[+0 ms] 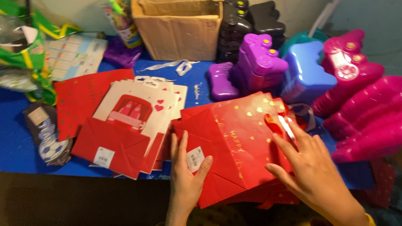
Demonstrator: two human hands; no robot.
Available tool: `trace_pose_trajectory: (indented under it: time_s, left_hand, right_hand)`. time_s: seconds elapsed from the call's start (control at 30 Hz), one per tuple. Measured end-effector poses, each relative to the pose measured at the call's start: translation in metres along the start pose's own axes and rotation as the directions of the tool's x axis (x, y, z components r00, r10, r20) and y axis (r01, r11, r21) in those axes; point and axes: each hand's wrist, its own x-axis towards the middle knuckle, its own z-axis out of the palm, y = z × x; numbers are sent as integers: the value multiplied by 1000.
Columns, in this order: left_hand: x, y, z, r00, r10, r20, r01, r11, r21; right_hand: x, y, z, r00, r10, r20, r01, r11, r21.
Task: The person gathers a pile of red Valentine's Day gift bags, straightens their ribbon handles, and flattens and folds each bag by hand, stacking the flattened bags on the desk. They then pick up and reposition plastic toy containers at the edge of the desk.
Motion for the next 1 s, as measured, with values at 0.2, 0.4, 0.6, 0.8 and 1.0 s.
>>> trace_pose_trajectory:
  time_s: [0.2, 0.4, 0.6, 0.8, 1.0]
  left_hand:
    - [-14, -29, -29, 910, -126, -396, -44, 918, -394]
    - [-6, -71, -72, 631, -409, -660, -107, 797, -595]
    - [1, -90, -93, 697, -399, -596, -256, 638, -726]
    - [22, -93, -107, 651, -648, -395, -186, 369, -911]
    - [28, -89, -109, 723, -568, -393, -140, 436, -889]
  right_hand:
    - [29, -44, -29, 914, -398, 76, 400, 916, -11]
    - [80, -130, 21, 706, -682, 192, 674, 730, 115]
    - [163, -197, 143, 681, -588, 436, 579, 797, 171]
    - [168, -201, 196, 775, -470, 422, 521, 853, -6]
    - [169, -191, 199, 836, -457, 303, 495, 867, -57]
